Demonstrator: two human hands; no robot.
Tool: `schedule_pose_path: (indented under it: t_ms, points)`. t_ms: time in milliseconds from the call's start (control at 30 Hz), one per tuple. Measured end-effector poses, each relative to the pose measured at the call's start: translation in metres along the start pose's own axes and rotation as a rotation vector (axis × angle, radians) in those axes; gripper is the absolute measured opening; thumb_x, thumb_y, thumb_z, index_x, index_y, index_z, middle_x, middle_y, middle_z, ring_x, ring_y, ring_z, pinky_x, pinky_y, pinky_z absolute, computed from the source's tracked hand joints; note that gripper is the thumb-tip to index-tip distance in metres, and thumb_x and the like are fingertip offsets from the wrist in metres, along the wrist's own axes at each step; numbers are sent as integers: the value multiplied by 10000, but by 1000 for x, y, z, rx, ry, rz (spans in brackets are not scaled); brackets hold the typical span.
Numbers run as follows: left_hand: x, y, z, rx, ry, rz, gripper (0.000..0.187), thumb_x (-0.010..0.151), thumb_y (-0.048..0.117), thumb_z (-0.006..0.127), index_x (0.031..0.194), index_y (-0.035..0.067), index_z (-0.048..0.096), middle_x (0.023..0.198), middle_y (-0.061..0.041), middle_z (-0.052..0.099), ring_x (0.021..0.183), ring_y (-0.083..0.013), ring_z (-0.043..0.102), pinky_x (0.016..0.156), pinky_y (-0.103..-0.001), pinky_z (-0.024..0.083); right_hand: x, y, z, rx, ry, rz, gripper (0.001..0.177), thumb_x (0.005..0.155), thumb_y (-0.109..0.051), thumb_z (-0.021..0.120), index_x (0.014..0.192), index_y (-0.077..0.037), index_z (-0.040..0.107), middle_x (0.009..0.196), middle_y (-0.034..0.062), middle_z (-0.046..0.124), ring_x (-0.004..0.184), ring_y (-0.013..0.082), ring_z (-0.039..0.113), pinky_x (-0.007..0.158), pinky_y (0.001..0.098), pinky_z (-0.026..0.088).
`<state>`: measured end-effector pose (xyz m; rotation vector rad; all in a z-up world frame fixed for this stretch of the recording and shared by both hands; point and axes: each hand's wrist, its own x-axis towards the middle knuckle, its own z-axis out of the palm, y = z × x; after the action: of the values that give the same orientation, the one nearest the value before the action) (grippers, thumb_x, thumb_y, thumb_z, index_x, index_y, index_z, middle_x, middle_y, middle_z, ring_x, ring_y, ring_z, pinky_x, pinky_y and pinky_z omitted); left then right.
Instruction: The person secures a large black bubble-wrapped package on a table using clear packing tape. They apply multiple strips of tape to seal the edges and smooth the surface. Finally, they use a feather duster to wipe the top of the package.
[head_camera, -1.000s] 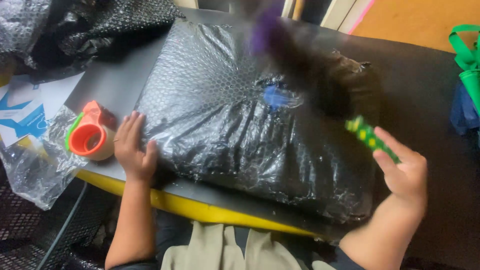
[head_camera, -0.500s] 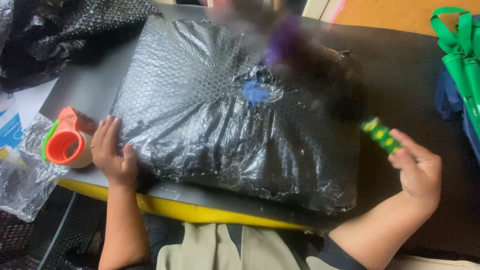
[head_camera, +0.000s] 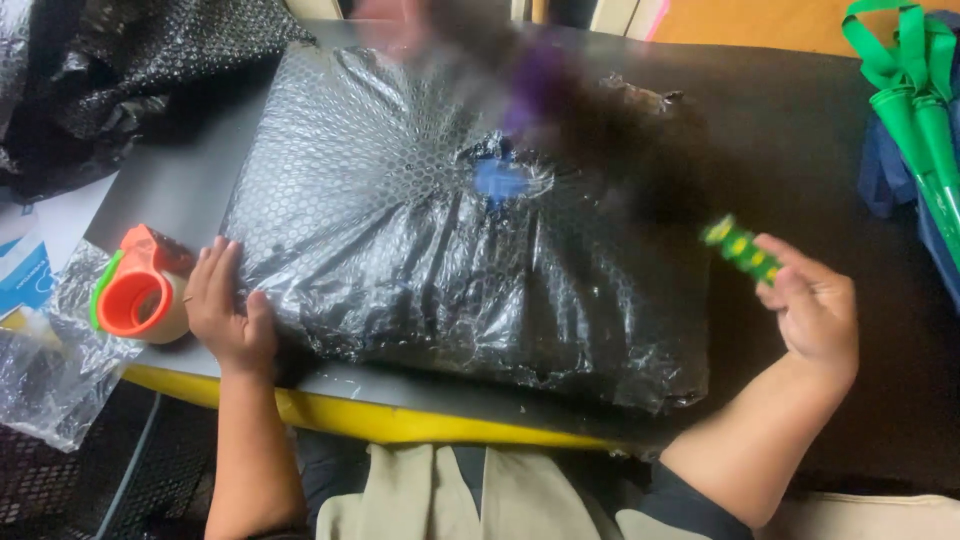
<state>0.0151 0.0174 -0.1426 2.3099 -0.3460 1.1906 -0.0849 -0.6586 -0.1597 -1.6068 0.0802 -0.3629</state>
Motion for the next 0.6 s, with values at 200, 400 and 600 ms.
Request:
schedule_pose_path:
  t_ms: [200,400,600]
  points:
    - [0,2,-1,9,-5,-11,669,1113,464,352,1335,-64,698,1363,-268,677,1333,-476,594,1109,-571,451,-5,-27,13,-310,-125,107,344,1059,-282,581,1265,-45,723,971,84,708,684,109,458,624,211,346]
    - [-2,0,1,26,3,-4,726,1121,517,315,1325,-59,707,1364,-257,682,1338,-463,593,1106,-555,452,10,-15,13,-146,276,-75,494,1122,-360,588,1466,-5,599,845,-1,445,668,78,374,606,180,290]
    - [-4,-5,2,27,13,24,659,1119,462,361,1334,-55,709,1369,-258,681,1337,-466,594,1112,-552,440,-29,28,-79,-2,-188,92,533,1007,-416,592,1324,11,628,649,-34,370,588,107,306,568,222,196]
